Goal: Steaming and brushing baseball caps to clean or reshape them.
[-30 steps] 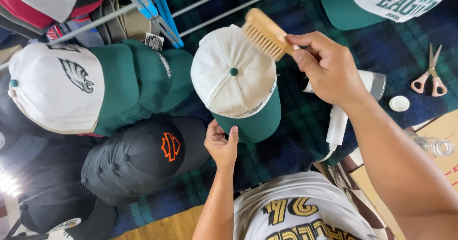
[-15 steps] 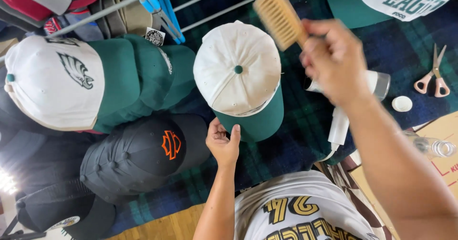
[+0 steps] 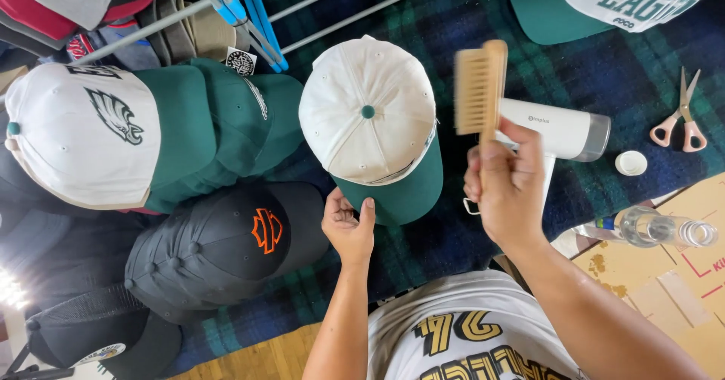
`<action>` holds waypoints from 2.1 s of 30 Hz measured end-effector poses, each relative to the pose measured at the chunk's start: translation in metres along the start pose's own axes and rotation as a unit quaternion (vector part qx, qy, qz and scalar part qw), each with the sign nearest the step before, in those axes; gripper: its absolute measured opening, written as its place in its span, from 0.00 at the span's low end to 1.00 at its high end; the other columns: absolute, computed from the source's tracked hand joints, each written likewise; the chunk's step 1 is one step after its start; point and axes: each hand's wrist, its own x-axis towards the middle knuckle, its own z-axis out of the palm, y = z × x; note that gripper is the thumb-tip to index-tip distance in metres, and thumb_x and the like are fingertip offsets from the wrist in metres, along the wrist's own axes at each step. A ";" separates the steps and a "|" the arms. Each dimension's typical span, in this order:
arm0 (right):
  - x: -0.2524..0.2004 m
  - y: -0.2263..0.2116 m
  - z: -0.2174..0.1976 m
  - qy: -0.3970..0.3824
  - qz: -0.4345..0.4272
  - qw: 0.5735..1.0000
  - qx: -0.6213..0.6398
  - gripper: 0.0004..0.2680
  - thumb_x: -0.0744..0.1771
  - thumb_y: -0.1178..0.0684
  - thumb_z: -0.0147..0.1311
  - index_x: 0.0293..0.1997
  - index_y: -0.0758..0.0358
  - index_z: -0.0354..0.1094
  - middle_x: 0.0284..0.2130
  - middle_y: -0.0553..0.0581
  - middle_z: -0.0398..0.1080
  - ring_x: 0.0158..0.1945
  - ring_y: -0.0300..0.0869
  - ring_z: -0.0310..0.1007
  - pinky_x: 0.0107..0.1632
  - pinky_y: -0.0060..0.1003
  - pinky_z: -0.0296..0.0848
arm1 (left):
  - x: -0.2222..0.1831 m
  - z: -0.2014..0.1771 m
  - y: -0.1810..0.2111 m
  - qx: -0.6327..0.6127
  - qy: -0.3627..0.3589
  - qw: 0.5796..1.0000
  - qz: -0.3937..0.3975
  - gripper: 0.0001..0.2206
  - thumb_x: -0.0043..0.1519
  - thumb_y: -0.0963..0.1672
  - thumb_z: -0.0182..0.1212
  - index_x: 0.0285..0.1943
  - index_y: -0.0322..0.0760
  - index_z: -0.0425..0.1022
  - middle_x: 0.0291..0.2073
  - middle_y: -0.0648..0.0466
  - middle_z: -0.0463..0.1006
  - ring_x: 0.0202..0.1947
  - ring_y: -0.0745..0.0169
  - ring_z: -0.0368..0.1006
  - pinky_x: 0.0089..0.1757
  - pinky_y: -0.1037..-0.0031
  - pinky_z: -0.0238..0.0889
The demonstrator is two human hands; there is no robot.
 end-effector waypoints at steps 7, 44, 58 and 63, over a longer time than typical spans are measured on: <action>0.053 0.001 -0.012 0.007 0.155 0.948 -0.279 0.09 0.71 0.53 0.50 0.58 0.49 0.72 0.22 0.53 0.70 0.19 0.38 0.67 0.21 0.32 0.66 | 0.000 -0.004 -0.003 0.005 0.004 1.000 -0.006 0.16 0.57 0.40 0.71 0.53 0.27 0.76 0.23 0.50 0.81 0.27 0.68 0.77 0.38 0.74 0.73; 0.083 -0.064 0.004 -0.240 -0.440 0.693 -0.519 0.13 0.74 0.55 0.62 0.68 0.53 0.73 0.41 0.51 0.72 0.35 0.40 0.64 0.33 0.36 0.62 | 0.004 0.009 0.058 0.054 -0.005 0.998 -0.033 0.20 0.58 0.47 0.68 0.53 0.28 0.74 0.23 0.63 0.65 0.26 0.75 0.60 0.28 0.78 0.57; 0.000 -0.039 -0.021 -0.112 -0.613 0.604 -0.497 0.04 0.68 0.62 0.60 0.42 0.64 0.81 0.27 0.57 0.68 0.23 0.46 0.65 0.27 0.34 0.67 | 0.000 0.006 0.035 -0.006 0.016 1.000 -0.009 0.17 0.53 0.41 0.72 0.50 0.28 0.78 0.19 0.50 0.78 0.23 0.68 0.74 0.33 0.75 0.70; 0.001 -0.003 -0.017 -0.145 -0.645 0.553 -0.508 0.10 0.66 0.63 0.54 0.50 0.64 0.79 0.26 0.57 0.67 0.23 0.43 0.65 0.27 0.32 0.67 | 0.003 0.006 0.035 -0.006 0.017 1.000 -0.001 0.17 0.53 0.41 0.72 0.50 0.28 0.78 0.19 0.50 0.78 0.23 0.68 0.74 0.33 0.75 0.70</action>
